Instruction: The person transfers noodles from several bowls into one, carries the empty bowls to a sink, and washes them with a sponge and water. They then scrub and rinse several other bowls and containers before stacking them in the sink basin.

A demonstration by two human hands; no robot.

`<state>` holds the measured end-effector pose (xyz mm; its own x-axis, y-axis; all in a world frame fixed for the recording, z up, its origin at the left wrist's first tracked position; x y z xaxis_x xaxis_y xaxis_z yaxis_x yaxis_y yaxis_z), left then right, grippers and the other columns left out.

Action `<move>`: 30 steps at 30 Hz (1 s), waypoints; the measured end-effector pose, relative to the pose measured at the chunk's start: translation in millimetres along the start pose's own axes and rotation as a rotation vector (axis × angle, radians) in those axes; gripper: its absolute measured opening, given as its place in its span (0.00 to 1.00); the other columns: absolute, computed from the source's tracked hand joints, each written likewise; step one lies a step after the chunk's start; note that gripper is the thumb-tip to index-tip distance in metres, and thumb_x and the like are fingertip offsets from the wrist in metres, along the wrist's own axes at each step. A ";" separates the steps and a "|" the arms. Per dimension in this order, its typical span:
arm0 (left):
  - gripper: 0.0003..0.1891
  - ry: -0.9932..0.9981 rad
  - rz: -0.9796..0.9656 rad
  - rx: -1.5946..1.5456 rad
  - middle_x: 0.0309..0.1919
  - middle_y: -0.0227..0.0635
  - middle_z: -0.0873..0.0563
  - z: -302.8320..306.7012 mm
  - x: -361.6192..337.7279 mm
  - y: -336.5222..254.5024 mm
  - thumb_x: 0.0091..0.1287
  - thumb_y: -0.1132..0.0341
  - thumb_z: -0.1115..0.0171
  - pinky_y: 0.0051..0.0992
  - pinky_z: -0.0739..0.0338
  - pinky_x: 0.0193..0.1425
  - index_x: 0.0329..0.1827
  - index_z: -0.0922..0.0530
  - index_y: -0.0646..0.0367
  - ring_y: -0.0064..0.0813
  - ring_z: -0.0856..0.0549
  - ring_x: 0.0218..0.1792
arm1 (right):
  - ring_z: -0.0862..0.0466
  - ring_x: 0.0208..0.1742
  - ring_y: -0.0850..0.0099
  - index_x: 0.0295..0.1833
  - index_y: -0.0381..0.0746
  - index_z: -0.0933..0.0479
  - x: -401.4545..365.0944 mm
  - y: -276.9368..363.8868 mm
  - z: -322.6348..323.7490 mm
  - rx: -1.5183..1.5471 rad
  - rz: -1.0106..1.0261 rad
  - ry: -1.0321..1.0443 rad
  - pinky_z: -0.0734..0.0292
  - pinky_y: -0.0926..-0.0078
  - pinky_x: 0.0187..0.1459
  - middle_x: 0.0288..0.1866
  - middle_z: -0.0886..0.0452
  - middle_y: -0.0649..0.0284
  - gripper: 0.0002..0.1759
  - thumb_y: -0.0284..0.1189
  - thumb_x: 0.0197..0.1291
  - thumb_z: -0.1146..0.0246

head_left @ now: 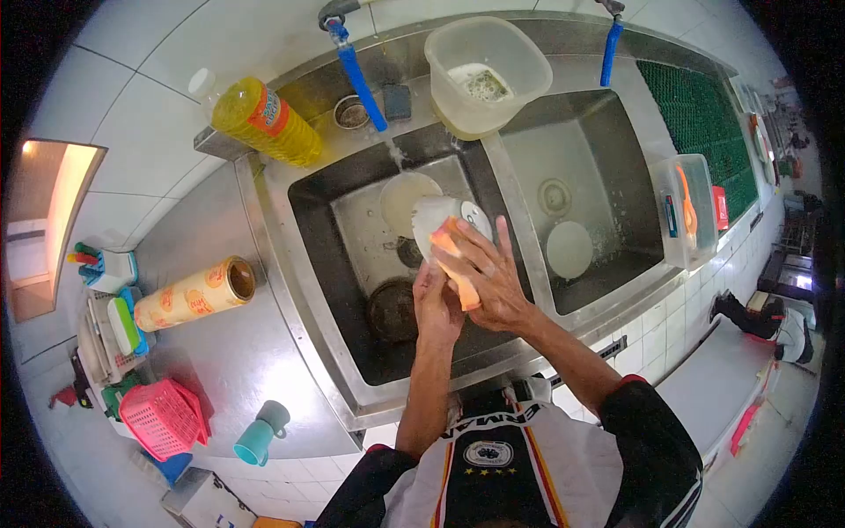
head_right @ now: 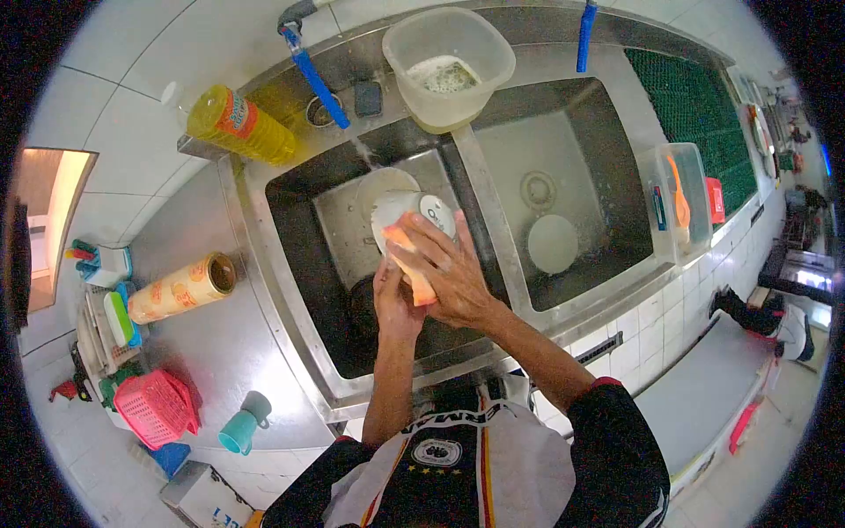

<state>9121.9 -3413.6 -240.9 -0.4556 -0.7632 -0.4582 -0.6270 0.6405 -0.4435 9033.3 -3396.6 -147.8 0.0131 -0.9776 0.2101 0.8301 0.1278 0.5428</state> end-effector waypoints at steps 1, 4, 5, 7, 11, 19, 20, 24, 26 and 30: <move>0.21 -0.020 0.005 -0.043 0.62 0.39 0.18 -4.3 -3.3 1.0 0.79 0.64 0.44 0.37 0.18 0.65 0.70 0.30 0.63 0.35 0.15 0.59 | 0.39 0.83 0.60 0.74 0.48 0.29 -6.9 -2.6 -0.7 -0.002 0.023 0.018 0.70 0.31 0.80 0.79 0.32 0.59 0.34 0.39 0.60 0.36; 0.22 0.028 -0.026 0.022 0.63 0.40 0.19 15.4 1.2 8.5 0.80 0.60 0.45 0.35 0.19 0.65 0.71 0.30 0.62 0.34 0.16 0.60 | 0.38 0.83 0.62 0.75 0.49 0.29 -3.5 -0.4 5.5 -0.003 0.051 0.005 0.70 0.29 0.80 0.78 0.29 0.59 0.36 0.41 0.60 0.35; 0.22 0.019 -0.027 0.036 0.63 0.39 0.18 12.5 0.9 8.5 0.80 0.59 0.45 0.35 0.20 0.65 0.71 0.30 0.62 0.34 0.16 0.60 | 0.38 0.83 0.63 0.75 0.49 0.29 3.4 0.2 11.2 -0.007 0.052 -0.012 0.70 0.28 0.80 0.77 0.29 0.60 0.36 0.42 0.60 0.34; 0.23 0.001 -0.023 0.055 0.63 0.39 0.18 -6.7 0.9 6.9 0.81 0.58 0.46 0.34 0.20 0.65 0.72 0.30 0.62 0.33 0.16 0.60 | 0.37 0.82 0.64 0.75 0.49 0.29 30.5 -0.3 19.9 -0.025 0.002 -0.014 0.71 0.27 0.79 0.76 0.27 0.60 0.37 0.44 0.59 0.34; 0.23 0.009 -0.068 0.079 0.63 0.37 0.18 -7.2 -1.4 5.8 0.81 0.56 0.46 0.36 0.20 0.65 0.72 0.30 0.62 0.34 0.16 0.59 | 0.36 0.81 0.64 0.75 0.48 0.29 6.6 2.5 20.8 0.024 0.019 0.006 0.72 0.27 0.79 0.75 0.26 0.59 0.37 0.40 0.58 0.33; 0.16 0.049 -0.094 -0.011 0.57 0.32 0.15 -28.2 -1.8 -6.1 0.80 0.60 0.43 0.29 0.24 0.65 0.63 0.22 0.61 0.23 0.17 0.58 | 0.24 0.68 0.55 0.69 0.39 0.25 18.5 -11.0 30.8 0.167 0.085 -0.144 0.51 0.39 0.79 0.65 0.20 0.57 0.27 0.39 0.67 0.38; 0.16 0.020 -0.048 -0.040 0.56 0.32 0.15 -21.6 -3.8 -7.6 0.80 0.59 0.42 0.29 0.21 0.61 0.62 0.22 0.59 0.23 0.17 0.57 | 0.24 0.66 0.54 0.69 0.38 0.25 0.2 -2.8 15.5 0.102 0.139 -0.067 0.46 0.40 0.77 0.63 0.19 0.56 0.31 0.45 0.67 0.37; 0.16 -0.071 -0.163 0.049 0.55 0.33 0.14 -4.5 6.5 -26.5 0.80 0.60 0.43 0.29 0.23 0.65 0.63 0.23 0.61 0.26 0.16 0.55 | 0.24 0.60 0.54 0.68 0.37 0.25 -5.8 -5.7 15.2 0.092 0.107 -0.114 0.39 0.41 0.74 0.60 0.19 0.57 0.37 0.54 0.65 0.38; 0.16 -0.028 -0.252 0.125 0.54 0.32 0.15 -22.0 3.2 -41.8 0.80 0.60 0.43 0.28 0.23 0.65 0.62 0.22 0.61 0.24 0.16 0.55 | 0.24 0.59 0.54 0.68 0.37 0.25 10.3 -3.7 35.0 0.113 0.124 -0.221 0.38 0.42 0.74 0.60 0.19 0.57 0.36 0.49 0.61 0.34; 0.22 -0.007 -0.344 0.326 0.55 0.29 0.15 -27.3 0.2 -52.8 0.80 0.54 0.42 0.22 0.27 0.60 0.65 0.23 0.63 0.19 0.20 0.53 | 0.26 0.60 0.53 0.69 0.41 0.25 40.3 18.9 52.4 0.149 0.054 -0.252 0.33 0.49 0.68 0.60 0.22 0.55 0.38 0.28 0.47 0.27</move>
Point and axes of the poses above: each hand's wrist, its own x-axis towards the middle knuckle, its own z-axis out of the back of the hand, y = z × x, the point moved 8 cm from there along x, towards the middle knuckle
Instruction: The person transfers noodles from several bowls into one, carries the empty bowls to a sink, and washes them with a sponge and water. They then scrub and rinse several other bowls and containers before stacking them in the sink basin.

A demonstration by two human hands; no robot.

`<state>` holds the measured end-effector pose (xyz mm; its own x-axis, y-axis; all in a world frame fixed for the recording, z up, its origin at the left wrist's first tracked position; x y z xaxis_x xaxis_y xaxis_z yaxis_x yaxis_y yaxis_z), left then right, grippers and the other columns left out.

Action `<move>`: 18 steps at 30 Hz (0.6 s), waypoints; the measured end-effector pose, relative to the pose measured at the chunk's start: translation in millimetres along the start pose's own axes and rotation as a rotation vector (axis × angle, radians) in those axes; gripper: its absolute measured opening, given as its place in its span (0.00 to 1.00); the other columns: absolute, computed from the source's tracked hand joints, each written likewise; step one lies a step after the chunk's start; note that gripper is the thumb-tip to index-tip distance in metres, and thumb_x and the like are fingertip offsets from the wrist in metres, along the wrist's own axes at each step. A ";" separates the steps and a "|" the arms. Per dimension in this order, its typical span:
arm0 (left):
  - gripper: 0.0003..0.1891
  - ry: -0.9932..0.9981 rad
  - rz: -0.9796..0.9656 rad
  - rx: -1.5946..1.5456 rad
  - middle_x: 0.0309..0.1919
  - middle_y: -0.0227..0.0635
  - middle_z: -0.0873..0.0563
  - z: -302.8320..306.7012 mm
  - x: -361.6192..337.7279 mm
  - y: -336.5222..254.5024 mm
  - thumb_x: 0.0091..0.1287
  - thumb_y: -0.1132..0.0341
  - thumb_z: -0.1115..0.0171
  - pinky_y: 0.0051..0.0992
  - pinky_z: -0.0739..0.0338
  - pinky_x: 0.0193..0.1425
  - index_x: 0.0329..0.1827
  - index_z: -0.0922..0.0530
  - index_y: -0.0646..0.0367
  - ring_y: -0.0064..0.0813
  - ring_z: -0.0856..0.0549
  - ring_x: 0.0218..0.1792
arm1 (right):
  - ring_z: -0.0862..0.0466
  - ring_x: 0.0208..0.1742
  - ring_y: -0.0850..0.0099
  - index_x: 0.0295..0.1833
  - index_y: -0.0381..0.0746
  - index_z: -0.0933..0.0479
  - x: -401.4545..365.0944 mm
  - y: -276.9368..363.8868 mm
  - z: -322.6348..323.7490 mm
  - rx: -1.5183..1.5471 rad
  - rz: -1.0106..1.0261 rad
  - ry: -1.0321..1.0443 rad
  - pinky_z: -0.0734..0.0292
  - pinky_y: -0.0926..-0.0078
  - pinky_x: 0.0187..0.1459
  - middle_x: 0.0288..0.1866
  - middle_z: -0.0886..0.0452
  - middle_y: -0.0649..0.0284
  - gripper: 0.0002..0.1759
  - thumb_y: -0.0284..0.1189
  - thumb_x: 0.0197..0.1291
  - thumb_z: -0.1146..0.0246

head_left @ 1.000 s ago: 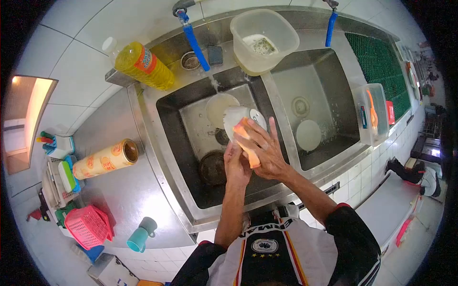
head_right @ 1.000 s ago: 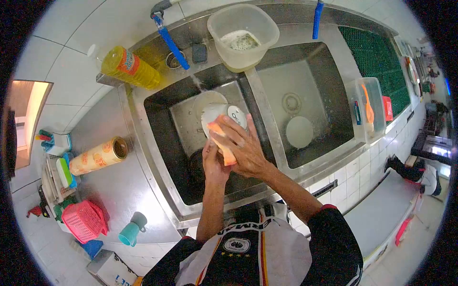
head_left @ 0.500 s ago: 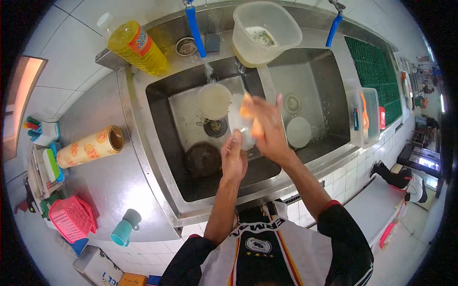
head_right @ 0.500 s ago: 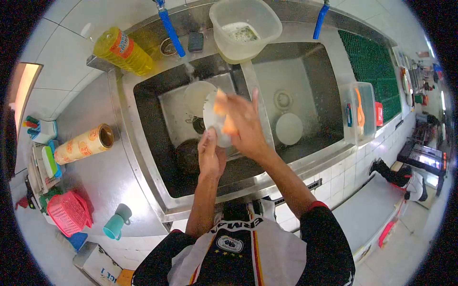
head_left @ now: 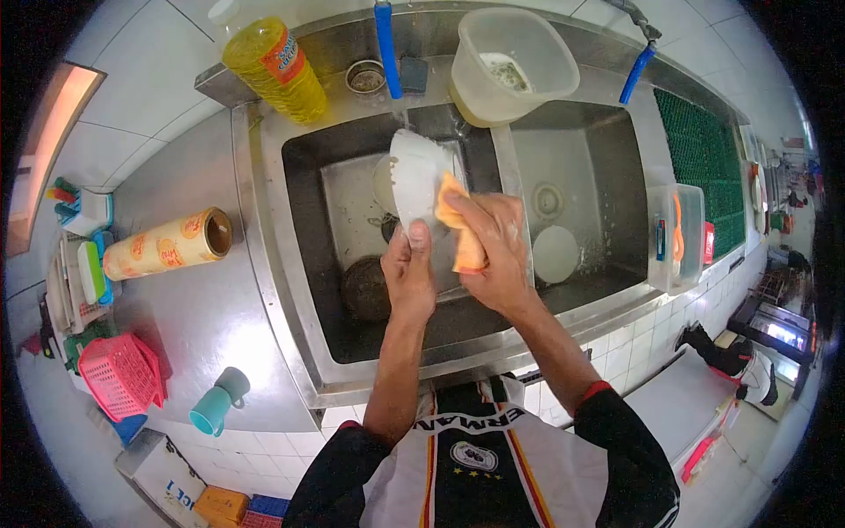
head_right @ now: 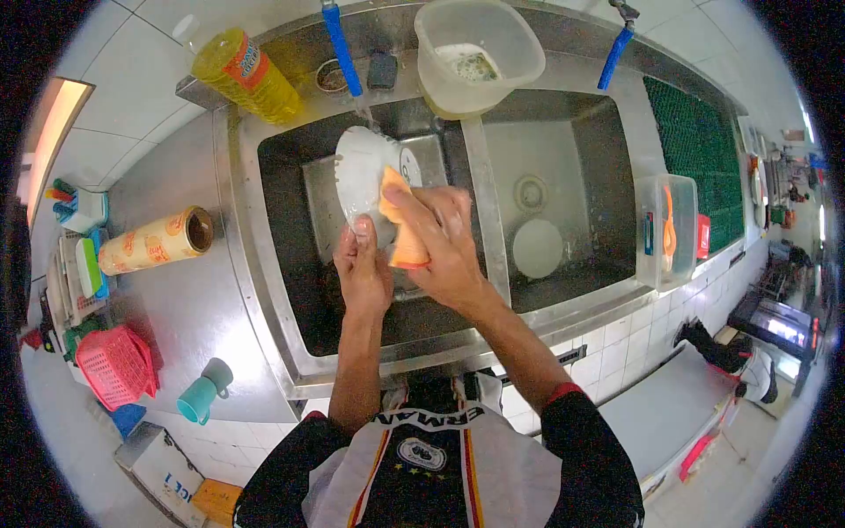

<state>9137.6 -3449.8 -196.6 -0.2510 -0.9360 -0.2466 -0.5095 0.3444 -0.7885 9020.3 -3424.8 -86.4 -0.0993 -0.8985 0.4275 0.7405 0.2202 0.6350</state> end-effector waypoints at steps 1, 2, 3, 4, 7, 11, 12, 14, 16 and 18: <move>0.22 0.000 0.001 0.025 0.55 0.29 0.15 -0.2 -1.3 1.2 0.80 0.54 0.43 0.22 0.27 0.61 0.65 0.22 0.64 0.18 0.20 0.53 | 0.27 0.60 0.52 0.70 0.42 0.25 4.5 3.7 1.5 0.010 -0.048 0.021 0.32 0.50 0.66 0.60 0.23 0.55 0.40 0.25 0.45 0.27; 0.22 0.007 0.004 0.024 0.55 0.29 0.15 -0.3 -2.5 2.8 0.81 0.53 0.43 0.22 0.27 0.61 0.64 0.22 0.64 0.18 0.20 0.54 | 0.27 0.60 0.52 0.69 0.42 0.25 2.1 6.9 0.6 0.036 -0.031 0.042 0.32 0.51 0.65 0.60 0.23 0.55 0.40 0.24 0.45 0.27; 0.22 0.015 0.006 0.024 0.55 0.29 0.15 0.4 -2.3 3.6 0.81 0.53 0.43 0.22 0.27 0.61 0.64 0.22 0.64 0.18 0.20 0.54 | 0.27 0.60 0.51 0.69 0.42 0.24 -0.3 9.7 -1.4 0.063 -0.013 0.059 0.31 0.52 0.64 0.59 0.23 0.55 0.39 0.23 0.44 0.26; 0.22 0.023 0.007 0.026 0.55 0.30 0.15 2.2 -2.4 3.8 0.81 0.53 0.43 0.22 0.27 0.61 0.63 0.21 0.63 0.18 0.20 0.54 | 0.27 0.59 0.51 0.68 0.42 0.24 -1.9 12.0 -4.2 0.091 0.005 0.077 0.31 0.53 0.63 0.59 0.23 0.55 0.39 0.22 0.44 0.26; 0.19 0.003 0.022 0.081 0.57 0.35 0.15 15.4 -4.7 10.1 0.79 0.63 0.40 0.30 0.23 0.64 0.66 0.24 0.66 0.26 0.17 0.59 | 0.27 0.60 0.50 0.64 0.43 0.22 4.1 1.1 -8.9 -0.047 0.093 0.109 0.30 0.53 0.63 0.60 0.24 0.56 0.35 0.26 0.46 0.25; 0.23 0.011 0.040 -0.197 0.60 0.39 0.17 9.3 -15.2 14.9 0.80 0.58 0.42 0.37 0.25 0.69 0.68 0.27 0.67 0.32 0.18 0.61 | 0.19 0.57 0.57 0.64 0.40 0.22 47.6 -63.2 -27.9 0.373 -0.321 0.126 0.24 0.62 0.59 0.57 0.18 0.56 0.21 0.36 0.69 0.34; 0.23 -0.034 0.082 -0.277 0.60 0.39 0.17 13.4 -14.0 13.1 0.79 0.56 0.42 0.37 0.25 0.69 0.67 0.26 0.67 0.33 0.17 0.61 | 0.17 0.56 0.68 0.66 0.41 0.24 41.0 -76.9 -33.9 0.480 -0.351 0.128 0.22 0.69 0.56 0.54 0.16 0.60 0.20 0.41 0.77 0.41; 0.25 -0.073 0.088 -0.390 0.61 0.41 0.17 13.5 -4.9 2.1 0.79 0.54 0.41 0.39 0.26 0.70 0.66 0.25 0.67 0.35 0.17 0.61 | 0.18 0.57 0.73 0.66 0.42 0.24 7.9 -101.5 -46.3 0.806 -0.591 -0.068 0.22 0.71 0.57 0.56 0.17 0.62 0.21 0.43 0.78 0.43; 0.27 -0.078 0.038 -0.449 0.62 0.43 0.18 9.9 1.0 -14.0 0.79 0.52 0.42 0.42 0.27 0.72 0.67 0.26 0.67 0.38 0.18 0.63 | 0.18 0.57 0.77 0.66 0.44 0.26 -35.8 -110.7 -70.2 1.131 -0.766 -0.311 0.23 0.74 0.60 0.57 0.17 0.66 0.22 0.46 0.80 0.48; 0.31 -0.134 -0.033 -0.056 0.62 0.44 0.18 25.5 15.4 -23.6 0.78 0.46 0.44 0.44 0.25 0.70 0.68 0.27 0.68 0.40 0.18 0.62 | 0.18 0.60 0.72 0.63 0.42 0.25 -44.1 -93.0 -71.6 1.330 -0.919 -0.577 0.24 0.71 0.64 0.58 0.17 0.63 0.22 0.46 0.81 0.51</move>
Point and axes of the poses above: each hand's wrist, its own x-axis towards the middle knuckle, its own z-axis out of the back of the hand, y = z × x, the point moved 8 cm from there along x, towards the middle knuckle
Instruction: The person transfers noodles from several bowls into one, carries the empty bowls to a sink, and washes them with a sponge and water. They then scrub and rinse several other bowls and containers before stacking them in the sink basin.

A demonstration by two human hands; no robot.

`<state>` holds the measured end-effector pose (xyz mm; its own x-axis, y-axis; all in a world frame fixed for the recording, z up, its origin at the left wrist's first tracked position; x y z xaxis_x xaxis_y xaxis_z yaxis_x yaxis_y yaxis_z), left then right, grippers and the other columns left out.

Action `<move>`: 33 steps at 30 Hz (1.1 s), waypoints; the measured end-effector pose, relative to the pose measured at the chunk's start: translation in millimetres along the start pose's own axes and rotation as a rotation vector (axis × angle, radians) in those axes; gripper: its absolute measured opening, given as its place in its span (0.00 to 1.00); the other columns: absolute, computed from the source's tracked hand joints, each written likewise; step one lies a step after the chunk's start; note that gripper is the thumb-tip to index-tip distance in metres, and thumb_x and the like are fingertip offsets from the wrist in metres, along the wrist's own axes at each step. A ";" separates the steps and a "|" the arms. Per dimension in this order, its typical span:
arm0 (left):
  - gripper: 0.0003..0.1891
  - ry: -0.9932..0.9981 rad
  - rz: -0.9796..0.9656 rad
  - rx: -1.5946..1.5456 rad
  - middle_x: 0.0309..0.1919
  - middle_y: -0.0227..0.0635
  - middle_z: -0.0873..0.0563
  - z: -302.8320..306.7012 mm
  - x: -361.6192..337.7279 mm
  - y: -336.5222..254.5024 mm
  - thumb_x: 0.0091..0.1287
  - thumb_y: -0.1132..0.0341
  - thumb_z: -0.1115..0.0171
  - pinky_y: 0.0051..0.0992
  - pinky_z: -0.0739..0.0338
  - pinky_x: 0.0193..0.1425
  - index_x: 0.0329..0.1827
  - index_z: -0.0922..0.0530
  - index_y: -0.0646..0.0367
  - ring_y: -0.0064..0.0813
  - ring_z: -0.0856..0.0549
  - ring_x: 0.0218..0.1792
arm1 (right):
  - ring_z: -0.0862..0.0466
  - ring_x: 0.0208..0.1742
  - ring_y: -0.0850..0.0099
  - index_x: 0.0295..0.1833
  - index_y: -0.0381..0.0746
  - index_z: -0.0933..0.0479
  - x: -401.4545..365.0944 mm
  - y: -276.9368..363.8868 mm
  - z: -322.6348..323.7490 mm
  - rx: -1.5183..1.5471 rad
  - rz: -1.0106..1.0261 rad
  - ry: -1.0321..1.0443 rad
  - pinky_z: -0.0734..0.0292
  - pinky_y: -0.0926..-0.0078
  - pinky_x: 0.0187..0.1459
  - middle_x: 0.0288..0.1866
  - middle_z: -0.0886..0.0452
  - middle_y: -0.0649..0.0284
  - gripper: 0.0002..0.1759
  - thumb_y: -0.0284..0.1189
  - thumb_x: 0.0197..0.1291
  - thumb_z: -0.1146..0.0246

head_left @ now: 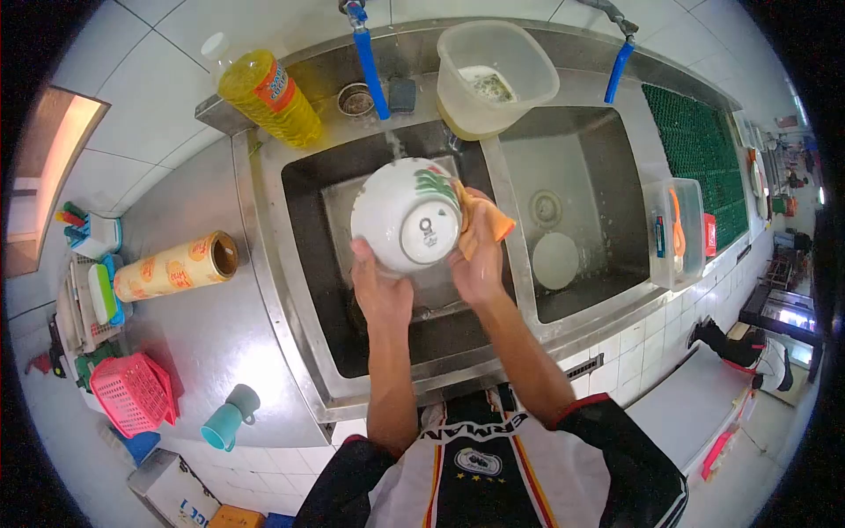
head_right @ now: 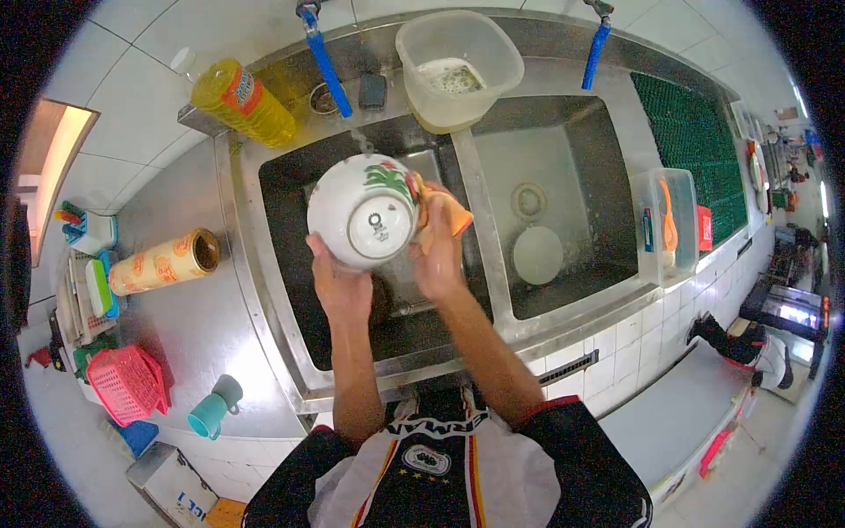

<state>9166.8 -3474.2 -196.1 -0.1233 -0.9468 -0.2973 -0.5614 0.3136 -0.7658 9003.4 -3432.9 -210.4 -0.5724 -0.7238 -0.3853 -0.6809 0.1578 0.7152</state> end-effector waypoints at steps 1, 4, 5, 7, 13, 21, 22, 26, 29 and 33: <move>0.33 -0.024 0.024 -0.048 0.62 0.44 0.18 5.6 1.8 7.4 0.78 0.44 0.45 0.42 0.24 0.69 0.67 0.27 0.69 0.39 0.17 0.62 | 0.18 0.61 0.70 0.62 0.41 0.24 -8.3 -4.5 2.5 0.139 -0.039 -0.109 0.25 0.69 0.66 0.59 0.17 0.61 0.22 0.46 0.81 0.52; 0.40 -0.055 -0.046 -0.076 0.59 0.42 0.17 -13.6 18.7 -3.0 0.77 0.34 0.52 0.37 0.20 0.65 0.64 0.26 0.71 0.35 0.15 0.57 | 0.15 0.52 0.67 0.52 0.41 0.23 10.7 -3.5 -8.2 0.354 -0.098 -0.137 0.21 0.65 0.57 0.49 0.16 0.62 0.20 0.47 0.76 0.47; 0.40 -0.015 -0.012 -0.175 0.58 0.42 0.17 -22.8 19.5 -7.8 0.77 0.34 0.52 0.36 0.20 0.64 0.63 0.25 0.70 0.36 0.15 0.56 | 0.15 0.49 0.68 0.49 0.41 0.23 13.5 4.7 -17.8 0.419 -0.125 -0.122 0.20 0.65 0.55 0.45 0.16 0.63 0.19 0.47 0.75 0.45; 0.40 0.062 0.062 -0.383 0.56 0.42 0.16 -42.6 18.1 -18.2 0.77 0.33 0.53 0.34 0.20 0.63 0.60 0.23 0.70 0.37 0.15 0.55 | 0.17 0.36 0.64 0.39 0.38 0.21 21.3 29.6 -30.6 0.373 -0.016 -0.024 0.20 0.64 0.43 0.34 0.17 0.59 0.21 0.46 0.67 0.44; 0.25 0.204 0.666 -0.327 0.54 0.42 0.15 -23.6 -28.1 38.9 0.73 0.54 0.46 0.38 0.19 0.60 0.64 0.24 0.64 0.39 0.15 0.55 | 0.23 0.31 0.66 0.36 0.31 0.18 7.0 111.8 -71.6 -0.399 0.406 0.801 0.30 0.69 0.35 0.25 0.19 0.54 0.26 0.48 0.58 0.40; 0.35 -0.002 0.427 0.219 0.53 0.43 0.15 -28.7 -4.6 49.7 0.77 0.41 0.43 0.36 0.20 0.58 0.64 0.24 0.71 0.30 0.15 0.53 | 0.39 0.83 0.59 0.75 0.49 0.29 -69.0 66.6 -32.0 -1.859 0.753 1.037 0.61 0.44 0.83 0.80 0.33 0.59 0.29 0.45 0.71 0.42; 0.35 -0.077 0.376 0.306 0.53 0.46 0.15 -29.9 -2.9 45.9 0.78 0.41 0.44 0.34 0.20 0.58 0.63 0.23 0.72 0.29 0.15 0.53 | 0.39 0.83 0.58 0.76 0.50 0.31 -66.8 78.0 -21.6 -1.884 0.764 1.063 0.60 0.44 0.83 0.81 0.36 0.58 0.30 0.46 0.71 0.43; 0.34 0.135 0.313 0.605 0.52 0.48 0.14 -69.8 -10.1 75.8 0.79 0.42 0.47 0.33 0.20 0.58 0.66 0.24 0.70 0.33 0.14 0.52 | 0.44 0.84 0.53 0.81 0.48 0.39 -31.5 84.2 26.8 -1.939 0.229 0.871 0.58 0.47 0.83 0.85 0.46 0.50 0.34 0.47 0.75 0.48; 0.34 0.245 0.368 0.712 0.53 0.53 0.13 -119.7 2.3 121.3 0.80 0.42 0.50 0.37 0.21 0.60 0.67 0.24 0.69 0.44 0.13 0.55 | 0.40 0.82 0.49 0.80 0.44 0.38 -18.4 88.7 60.1 -1.936 0.673 0.795 0.42 0.55 0.79 0.84 0.45 0.48 0.32 0.48 0.78 0.50; 0.28 0.513 0.130 1.197 0.59 0.64 0.19 -165.3 11.5 184.9 0.79 0.49 0.51 0.51 0.24 0.63 0.68 0.26 0.66 0.61 0.18 0.59 | 0.20 0.65 0.47 0.70 0.40 0.27 -5.7 125.1 139.0 -1.522 0.219 0.677 0.24 0.58 0.63 0.68 0.23 0.45 0.25 0.44 0.80 0.50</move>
Point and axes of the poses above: each hand's wrist, its own x-axis towards the middle knuckle, its own z-axis out of the back of the hand, y = z × x, the point moved 8 cm from there along x, towards the middle knuckle
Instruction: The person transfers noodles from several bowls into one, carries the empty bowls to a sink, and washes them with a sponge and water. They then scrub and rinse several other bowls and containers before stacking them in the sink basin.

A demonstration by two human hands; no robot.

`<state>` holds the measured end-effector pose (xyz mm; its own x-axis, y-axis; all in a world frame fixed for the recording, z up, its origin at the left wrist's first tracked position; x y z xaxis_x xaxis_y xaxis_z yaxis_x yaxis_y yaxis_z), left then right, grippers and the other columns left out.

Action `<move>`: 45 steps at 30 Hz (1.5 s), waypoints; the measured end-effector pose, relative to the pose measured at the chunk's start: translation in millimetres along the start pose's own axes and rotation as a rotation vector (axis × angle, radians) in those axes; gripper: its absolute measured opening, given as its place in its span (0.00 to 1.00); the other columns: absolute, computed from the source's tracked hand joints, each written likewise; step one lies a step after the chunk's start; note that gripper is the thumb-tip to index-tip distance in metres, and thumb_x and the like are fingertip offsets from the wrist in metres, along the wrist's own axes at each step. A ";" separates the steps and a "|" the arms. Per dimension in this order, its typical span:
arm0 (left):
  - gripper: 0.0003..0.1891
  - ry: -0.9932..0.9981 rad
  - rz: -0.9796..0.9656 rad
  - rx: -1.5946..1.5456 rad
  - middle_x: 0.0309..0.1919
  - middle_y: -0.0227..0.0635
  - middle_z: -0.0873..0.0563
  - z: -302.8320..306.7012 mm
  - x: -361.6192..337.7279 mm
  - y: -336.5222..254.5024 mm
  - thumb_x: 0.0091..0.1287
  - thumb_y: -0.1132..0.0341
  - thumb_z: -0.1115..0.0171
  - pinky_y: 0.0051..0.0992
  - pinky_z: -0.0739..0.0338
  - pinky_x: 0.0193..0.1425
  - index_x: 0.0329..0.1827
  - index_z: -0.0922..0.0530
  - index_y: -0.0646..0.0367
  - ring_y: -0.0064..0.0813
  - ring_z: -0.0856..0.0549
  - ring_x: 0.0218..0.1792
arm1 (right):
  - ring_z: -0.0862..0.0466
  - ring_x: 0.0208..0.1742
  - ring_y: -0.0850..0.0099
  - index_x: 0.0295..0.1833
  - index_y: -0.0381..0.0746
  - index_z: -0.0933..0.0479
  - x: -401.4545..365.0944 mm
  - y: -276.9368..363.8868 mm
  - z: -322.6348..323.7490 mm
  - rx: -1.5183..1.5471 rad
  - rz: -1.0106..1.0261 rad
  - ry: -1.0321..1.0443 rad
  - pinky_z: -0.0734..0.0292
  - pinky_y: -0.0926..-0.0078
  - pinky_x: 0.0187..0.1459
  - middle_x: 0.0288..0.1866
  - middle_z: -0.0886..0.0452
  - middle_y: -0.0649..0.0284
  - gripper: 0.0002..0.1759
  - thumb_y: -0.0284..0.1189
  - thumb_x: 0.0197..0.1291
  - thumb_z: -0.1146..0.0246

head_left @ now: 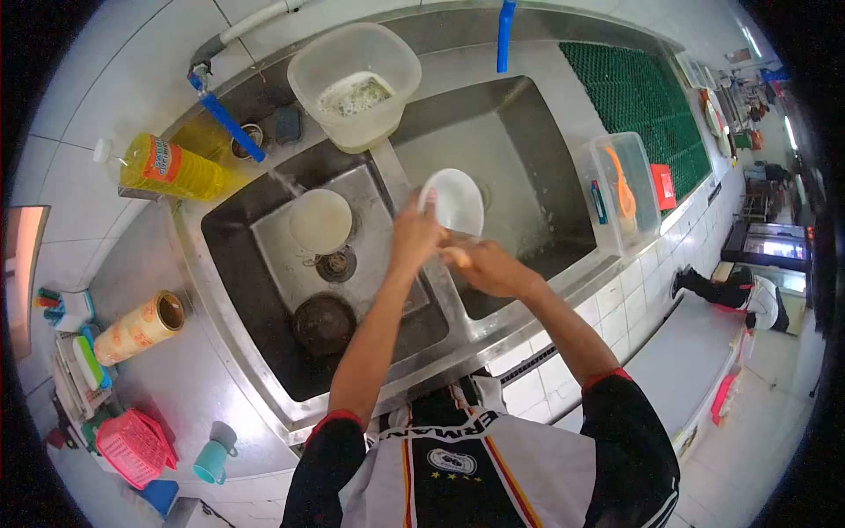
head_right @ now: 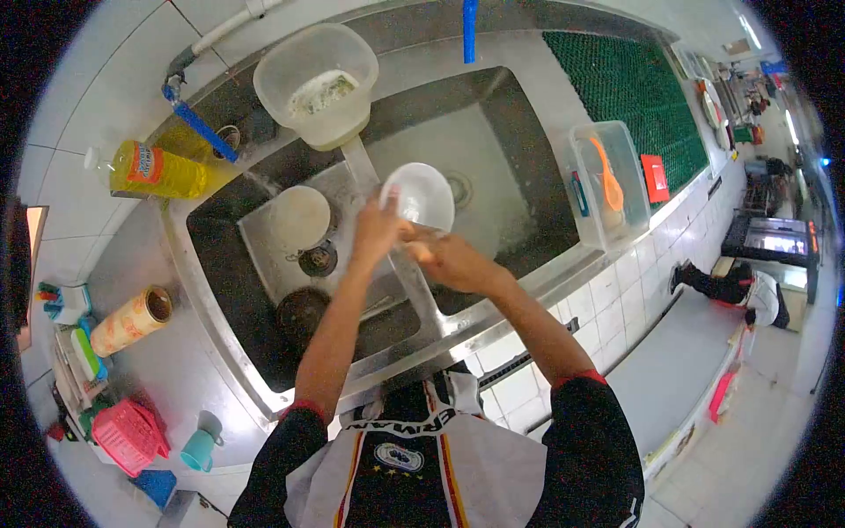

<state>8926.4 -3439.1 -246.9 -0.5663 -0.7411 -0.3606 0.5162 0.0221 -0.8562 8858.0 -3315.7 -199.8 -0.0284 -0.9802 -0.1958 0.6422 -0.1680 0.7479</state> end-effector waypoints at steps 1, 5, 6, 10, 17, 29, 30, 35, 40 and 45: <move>0.26 0.040 -0.041 0.095 0.60 0.65 0.20 -34.3 18.2 9.3 0.78 0.54 0.50 0.52 0.24 0.63 0.69 0.27 0.66 0.63 0.19 0.59 | 0.17 0.60 0.49 0.66 0.39 0.24 -4.9 -19.6 16.1 0.037 -0.090 -0.002 0.22 0.59 0.60 0.62 0.19 0.46 0.23 0.43 0.80 0.49; 0.24 -0.075 -0.025 0.145 0.56 0.69 0.22 -92.3 60.5 -4.0 0.75 0.63 0.47 0.52 0.21 0.60 0.70 0.32 0.64 0.65 0.17 0.54 | 0.15 0.46 0.74 0.53 0.36 0.18 -18.1 -92.7 102.3 0.203 -0.246 -0.401 0.21 0.69 0.46 0.42 0.13 0.50 0.17 0.37 0.79 0.46; 0.22 -0.103 0.000 0.154 0.54 0.70 0.21 -101.1 71.1 1.9 0.75 0.64 0.47 0.53 0.21 0.58 0.70 0.32 0.62 0.65 0.16 0.52 | 0.18 0.45 0.79 0.53 0.36 0.18 -8.0 -83.1 126.6 0.296 -0.171 -0.517 0.22 0.71 0.45 0.40 0.13 0.49 0.15 0.35 0.79 0.45; 0.25 -0.158 0.073 0.121 0.56 0.69 0.23 -123.0 94.0 19.9 0.67 0.72 0.42 0.50 0.19 0.60 0.68 0.30 0.65 0.63 0.16 0.55 | 0.21 0.37 0.72 0.61 0.36 0.19 23.5 -48.1 201.5 -0.343 -0.046 -0.733 0.23 0.66 0.45 0.34 0.18 0.53 0.17 0.35 0.78 0.43; 0.32 -0.283 0.225 0.136 0.72 0.63 0.32 -188.8 127.7 121.0 0.73 0.65 0.44 0.55 0.23 0.65 0.78 0.41 0.62 0.65 0.21 0.62 | 0.13 0.43 0.50 0.59 0.34 0.20 168.7 137.5 209.6 -0.113 0.290 -0.640 0.20 0.58 0.46 0.41 0.13 0.46 0.20 0.39 0.73 0.40; 0.33 -1.077 0.357 0.166 0.47 0.58 0.18 131.7 -23.6 231.0 0.57 0.67 0.29 0.49 0.25 0.60 0.65 0.32 0.67 0.54 0.21 0.57 | 0.15 0.60 0.48 0.67 0.50 0.23 339.3 55.2 52.9 -0.688 -0.325 0.575 0.20 0.55 0.61 0.60 0.15 0.50 0.26 0.36 0.61 0.36; 0.37 -0.992 0.469 0.070 0.47 0.60 0.18 126.8 -11.4 274.9 0.57 0.65 0.27 0.50 0.24 0.61 0.67 0.35 0.69 0.56 0.20 0.57 | 0.15 0.60 0.48 0.67 0.49 0.23 338.5 59.1 49.5 -0.779 -0.240 0.582 0.20 0.55 0.61 0.60 0.15 0.49 0.27 0.36 0.61 0.35; 0.34 -0.791 0.506 -0.102 0.44 0.60 0.18 121.8 7.2 285.6 0.59 0.67 0.29 0.53 0.21 0.53 0.66 0.34 0.70 0.62 0.16 0.46 | 0.15 0.57 0.48 0.64 0.43 0.25 341.1 73.4 74.1 -0.734 0.156 0.415 0.20 0.53 0.59 0.56 0.14 0.46 0.25 0.37 0.62 0.33; 0.28 -0.902 0.268 0.114 0.45 0.61 0.17 142.7 11.7 266.0 0.56 0.72 0.31 0.53 0.19 0.44 0.60 0.32 0.64 0.65 0.14 0.40 | 0.13 0.52 0.55 0.54 0.39 0.27 278.4 124.3 147.1 -0.234 0.065 -0.162 0.18 0.59 0.50 0.47 0.14 0.52 0.15 0.34 0.69 0.34; 0.29 -0.562 0.373 -0.065 0.52 0.67 0.21 159.5 27.8 246.0 0.62 0.75 0.36 0.56 0.20 0.51 0.67 0.32 0.62 0.66 0.16 0.47 | 0.21 0.44 0.81 0.52 0.39 0.27 185.9 160.6 143.8 0.128 0.054 -0.457 0.24 0.78 0.43 0.40 0.22 0.69 0.12 0.33 0.72 0.35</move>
<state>9140.1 -3561.3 -408.5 0.0719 -0.9119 -0.4041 0.5627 0.3716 -0.7385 8845.7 -3539.9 -24.9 -0.3502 -0.9286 0.1231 0.5537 -0.0992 0.8268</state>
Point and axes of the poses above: each hand's wrist, its own x-axis towards the middle knuckle, its own z-axis out of the back of the hand, y = z × x, the point moved 8 cm from there along x, towards the middle knuckle
